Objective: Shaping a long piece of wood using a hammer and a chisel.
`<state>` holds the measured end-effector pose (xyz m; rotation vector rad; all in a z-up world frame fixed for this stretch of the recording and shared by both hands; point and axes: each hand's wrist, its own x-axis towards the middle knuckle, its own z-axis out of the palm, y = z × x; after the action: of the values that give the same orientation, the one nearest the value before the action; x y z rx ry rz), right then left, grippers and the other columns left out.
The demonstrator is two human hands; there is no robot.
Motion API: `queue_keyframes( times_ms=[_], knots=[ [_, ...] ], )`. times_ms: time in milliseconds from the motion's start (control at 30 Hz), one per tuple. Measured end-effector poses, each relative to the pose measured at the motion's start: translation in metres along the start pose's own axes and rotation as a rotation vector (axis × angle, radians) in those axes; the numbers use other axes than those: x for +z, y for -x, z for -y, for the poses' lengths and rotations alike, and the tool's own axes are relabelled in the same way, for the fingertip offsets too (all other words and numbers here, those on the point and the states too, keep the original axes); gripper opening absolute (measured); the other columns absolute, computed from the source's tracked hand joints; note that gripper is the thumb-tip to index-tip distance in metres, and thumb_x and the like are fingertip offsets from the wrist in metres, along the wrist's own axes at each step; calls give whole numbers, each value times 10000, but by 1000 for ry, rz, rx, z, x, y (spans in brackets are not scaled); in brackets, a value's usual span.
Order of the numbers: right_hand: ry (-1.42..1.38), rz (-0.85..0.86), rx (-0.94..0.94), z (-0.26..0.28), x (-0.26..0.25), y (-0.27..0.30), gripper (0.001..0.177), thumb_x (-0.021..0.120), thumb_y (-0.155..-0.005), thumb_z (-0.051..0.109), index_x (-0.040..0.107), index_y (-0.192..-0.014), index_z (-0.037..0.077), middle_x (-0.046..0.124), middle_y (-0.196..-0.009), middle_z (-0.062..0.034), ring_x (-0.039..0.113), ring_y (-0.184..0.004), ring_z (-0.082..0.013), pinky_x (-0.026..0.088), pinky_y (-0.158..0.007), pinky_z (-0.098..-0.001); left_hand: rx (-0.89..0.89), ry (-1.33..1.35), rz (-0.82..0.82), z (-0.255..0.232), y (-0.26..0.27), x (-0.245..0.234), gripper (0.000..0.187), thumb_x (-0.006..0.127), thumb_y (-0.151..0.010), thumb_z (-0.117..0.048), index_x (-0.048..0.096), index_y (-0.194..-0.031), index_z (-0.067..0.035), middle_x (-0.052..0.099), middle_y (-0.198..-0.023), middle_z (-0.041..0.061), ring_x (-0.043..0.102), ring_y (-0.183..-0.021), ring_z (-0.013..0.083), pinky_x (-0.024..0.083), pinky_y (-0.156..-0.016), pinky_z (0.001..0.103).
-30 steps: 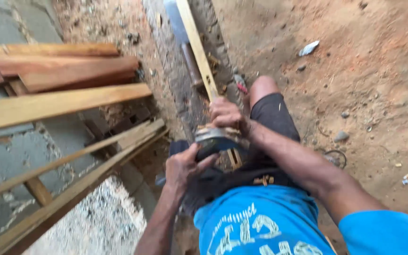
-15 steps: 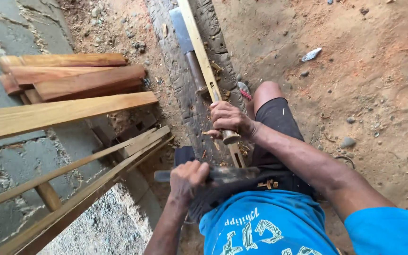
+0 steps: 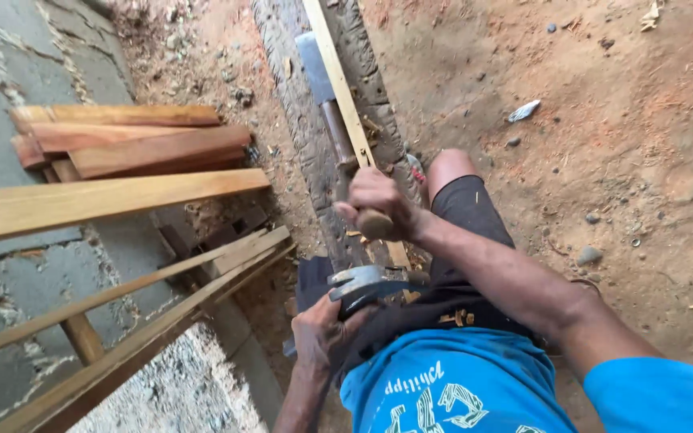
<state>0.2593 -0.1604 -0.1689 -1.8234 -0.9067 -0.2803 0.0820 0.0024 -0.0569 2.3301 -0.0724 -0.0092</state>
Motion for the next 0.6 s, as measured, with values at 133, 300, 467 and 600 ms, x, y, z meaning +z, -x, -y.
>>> queue_keyframes(
  times_ms=[133,300,467,600],
  knots=[
    [-137,-6,-24,52,-19,5,312,765,-939,84,557,-708,64,547,-734,-60,577,-694,-255,481,-714,-415,-173,22,78,-1,26,-2,389,885,-759,-411,768,-1017,-144,778,-905,90,760,-762,287,596,-626,375],
    [-118,-100,-46,36,-14,7,310,751,-893,5,535,-686,88,537,-707,-56,587,-676,-261,482,-715,-392,-62,25,19,3,17,0,419,909,-710,-415,747,-961,-120,762,-848,92,751,-720,288,586,-613,386],
    [-95,-86,-85,33,-9,15,318,741,-895,-11,520,-688,87,553,-707,-47,593,-668,-224,498,-736,-406,39,140,36,15,20,-3,357,898,-736,-418,778,-926,-141,754,-812,82,716,-648,273,565,-573,390],
    [-120,-35,-78,30,-13,15,331,769,-904,6,538,-680,84,550,-700,-32,587,-673,-208,488,-738,-390,116,78,62,42,8,19,464,891,-674,-502,649,-750,-114,665,-670,86,682,-589,284,513,-535,419]
  ],
)
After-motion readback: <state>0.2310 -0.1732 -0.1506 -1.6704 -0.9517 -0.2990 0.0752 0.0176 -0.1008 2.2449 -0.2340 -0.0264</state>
